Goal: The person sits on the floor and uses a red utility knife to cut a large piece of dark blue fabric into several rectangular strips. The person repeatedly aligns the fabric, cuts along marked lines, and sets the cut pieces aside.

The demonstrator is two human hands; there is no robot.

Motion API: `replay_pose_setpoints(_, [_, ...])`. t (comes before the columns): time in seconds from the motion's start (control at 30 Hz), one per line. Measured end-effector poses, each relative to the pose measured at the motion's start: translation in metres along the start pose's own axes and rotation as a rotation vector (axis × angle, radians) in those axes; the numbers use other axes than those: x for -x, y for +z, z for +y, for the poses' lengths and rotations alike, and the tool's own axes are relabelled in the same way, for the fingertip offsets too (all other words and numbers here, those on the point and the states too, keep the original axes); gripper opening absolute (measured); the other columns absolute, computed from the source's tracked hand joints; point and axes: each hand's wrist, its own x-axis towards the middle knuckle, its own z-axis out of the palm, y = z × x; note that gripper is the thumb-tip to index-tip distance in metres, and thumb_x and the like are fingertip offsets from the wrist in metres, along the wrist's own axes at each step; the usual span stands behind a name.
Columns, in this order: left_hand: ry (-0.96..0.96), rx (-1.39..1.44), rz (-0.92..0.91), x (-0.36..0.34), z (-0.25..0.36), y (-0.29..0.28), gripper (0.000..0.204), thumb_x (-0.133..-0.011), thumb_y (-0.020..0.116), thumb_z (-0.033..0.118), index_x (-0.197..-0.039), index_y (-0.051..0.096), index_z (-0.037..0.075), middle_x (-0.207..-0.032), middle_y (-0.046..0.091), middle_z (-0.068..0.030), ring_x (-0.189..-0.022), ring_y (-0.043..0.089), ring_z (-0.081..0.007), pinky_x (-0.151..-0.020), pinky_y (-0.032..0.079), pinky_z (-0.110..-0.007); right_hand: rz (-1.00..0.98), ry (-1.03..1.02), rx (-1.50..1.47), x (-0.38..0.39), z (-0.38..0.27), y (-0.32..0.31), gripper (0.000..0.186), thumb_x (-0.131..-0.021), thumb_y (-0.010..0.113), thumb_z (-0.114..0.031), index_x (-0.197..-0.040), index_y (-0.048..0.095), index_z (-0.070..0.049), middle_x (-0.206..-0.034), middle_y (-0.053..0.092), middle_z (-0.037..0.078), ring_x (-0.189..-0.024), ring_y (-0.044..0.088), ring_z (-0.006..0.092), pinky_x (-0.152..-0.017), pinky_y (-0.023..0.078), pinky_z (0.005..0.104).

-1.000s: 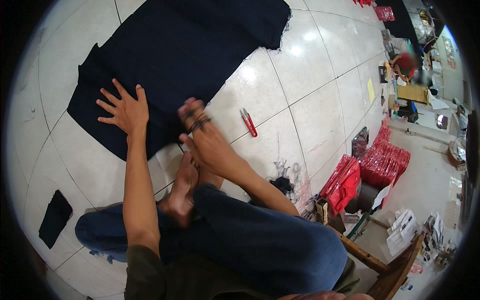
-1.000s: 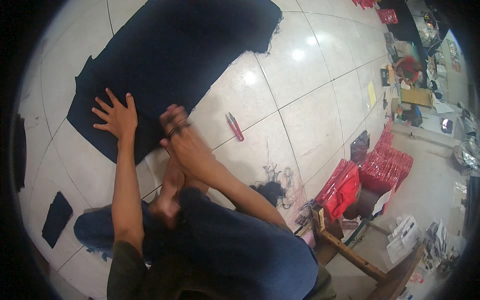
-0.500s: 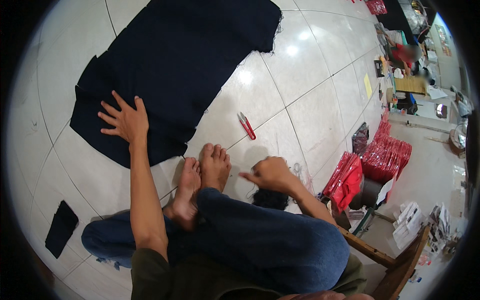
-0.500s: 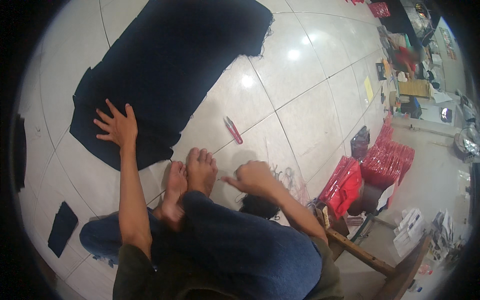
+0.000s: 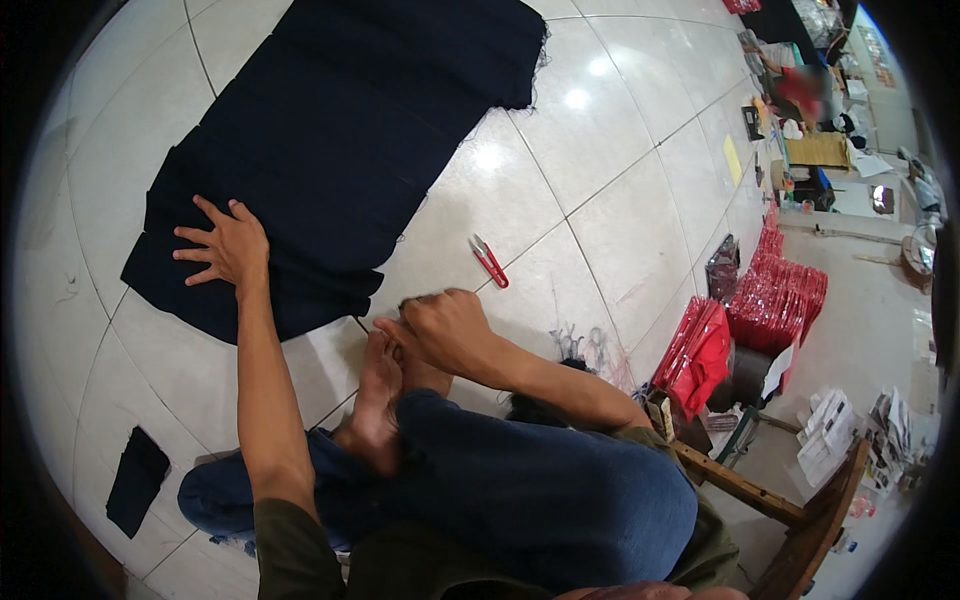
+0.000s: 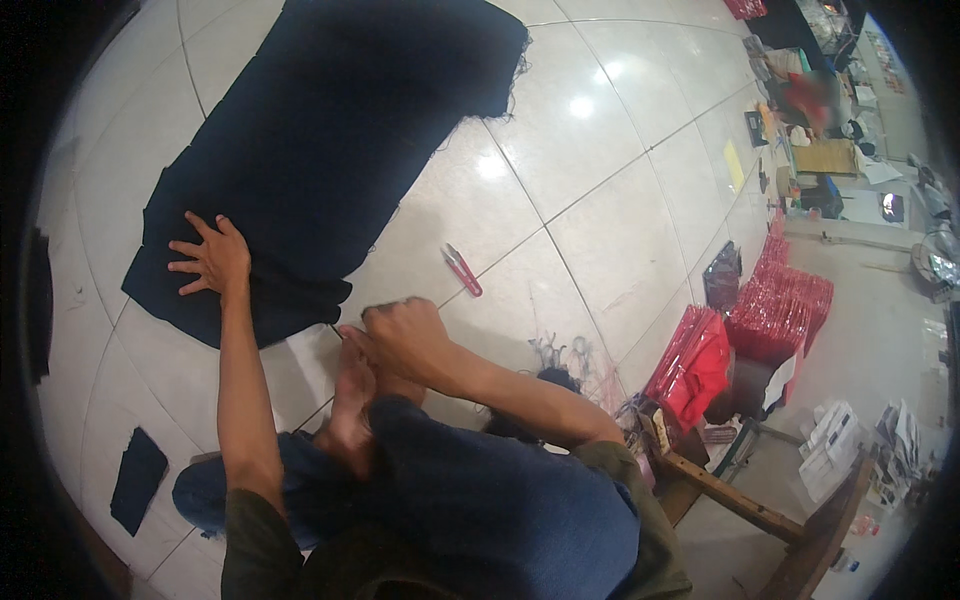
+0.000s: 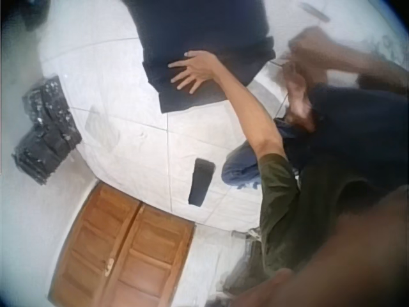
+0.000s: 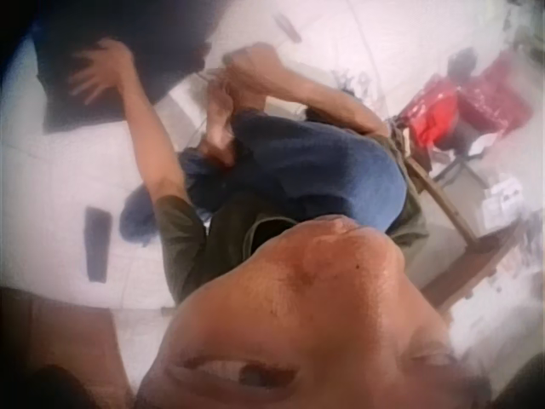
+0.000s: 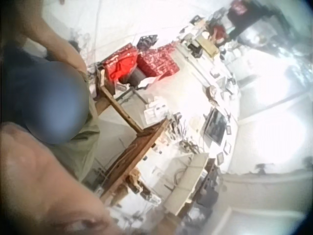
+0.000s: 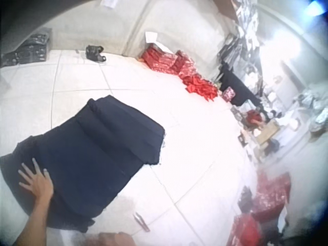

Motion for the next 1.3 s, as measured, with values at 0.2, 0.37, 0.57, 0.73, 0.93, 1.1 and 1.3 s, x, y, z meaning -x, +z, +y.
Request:
replay_pose_setpoints(0.2, [0.03, 0.009, 0.013, 0.003, 0.001, 0.005, 0.069, -0.107, 0.032, 0.051, -0.166, 0.015, 0.019, -0.165, 0.003, -0.0372, -0.149, -0.003, -0.064, -0.109, 0.0, -0.083, -0.111, 0.064, -0.062, 0.062, 0.021, -0.065, 0.045, -0.095, 0.069, -0.031, -0.058, 0.059, -0.007, -0.058, 0.063, 0.012, -0.048, 0.062, 0.0307, -0.047, 0.047, 0.04])
replay_pose_setpoints(0.37, [0.023, 0.017, 0.043, 0.001, -0.004, 0.001, 0.069, -0.105, 0.041, 0.051, -0.163, 0.023, 0.019, -0.164, 0.006, -0.0362, -0.149, -0.001, -0.0627, -0.11, 0.002, -0.082, -0.383, 0.172, 0.025, 0.093, 0.045, -0.097, 0.046, -0.097, 0.066, -0.036, -0.063, 0.065, -0.005, -0.061, 0.065, 0.015, -0.055, 0.064, 0.0355, -0.054, 0.051, 0.0458])
replay_pose_setpoints(0.57, [-0.031, 0.177, 0.002, -0.02, -0.017, -0.02, 0.083, -0.092, 0.058, 0.069, -0.157, 0.035, 0.022, -0.162, 0.009, -0.035, -0.15, 0.001, -0.0604, -0.107, 0.003, -0.085, -0.811, 0.17, -0.494, 0.038, 0.02, 0.018, 0.05, -0.098, 0.059, -0.046, -0.109, 0.07, 0.001, -0.109, 0.07, 0.021, -0.11, 0.066, 0.0381, -0.091, 0.052, 0.0503])
replay_pose_setpoints(0.73, [-0.169, 0.123, -0.12, -0.033, 0.006, -0.037, 0.089, -0.094, 0.048, 0.073, -0.163, 0.024, 0.022, -0.165, -0.001, -0.0362, -0.149, -0.004, -0.0641, -0.106, 0.0, -0.086, -0.387, 0.177, -0.592, 0.018, 0.003, 0.049, 0.046, -0.102, 0.057, -0.041, -0.086, 0.071, 0.0, -0.078, 0.071, 0.014, -0.079, 0.07, 0.028, -0.078, 0.051, 0.0379])
replay_pose_setpoints(0.93, [-0.086, -0.068, -0.007, -0.047, -0.011, 0.002, 0.078, -0.103, 0.035, 0.061, -0.166, 0.017, 0.017, -0.165, 0.001, -0.0369, -0.148, -0.005, -0.0653, -0.105, -0.001, -0.086, -0.035, 0.028, -0.037, -0.009, -0.01, 0.0, 0.046, -0.098, 0.064, -0.037, -0.063, 0.067, -0.007, -0.059, 0.066, 0.01, -0.053, 0.065, 0.0286, -0.053, 0.05, 0.0388])
replay_pose_setpoints(1.1, [-0.064, -0.065, -0.03, -0.04, -0.008, 0.002, 0.076, -0.105, 0.032, 0.057, -0.165, 0.017, 0.013, -0.165, 0.002, -0.0368, -0.148, -0.004, -0.0649, -0.107, -0.001, -0.085, -0.018, 0.037, -0.104, 0.022, 0.001, -0.044, 0.046, -0.096, 0.067, -0.03, -0.058, 0.062, -0.006, -0.055, 0.062, 0.012, -0.048, 0.063, 0.0296, -0.049, 0.049, 0.0397])
replay_pose_setpoints(1.3, [-0.039, -0.03, 0.006, -0.038, -0.006, 0.006, 0.076, -0.105, 0.032, 0.056, -0.165, 0.017, 0.012, -0.165, 0.002, -0.0368, -0.148, -0.005, -0.0645, -0.108, -0.001, -0.084, -0.171, 0.132, -0.076, 0.064, 0.015, -0.089, 0.045, -0.094, 0.071, -0.029, -0.057, 0.061, -0.005, -0.055, 0.061, 0.012, -0.047, 0.061, 0.0318, -0.049, 0.049, 0.0402])
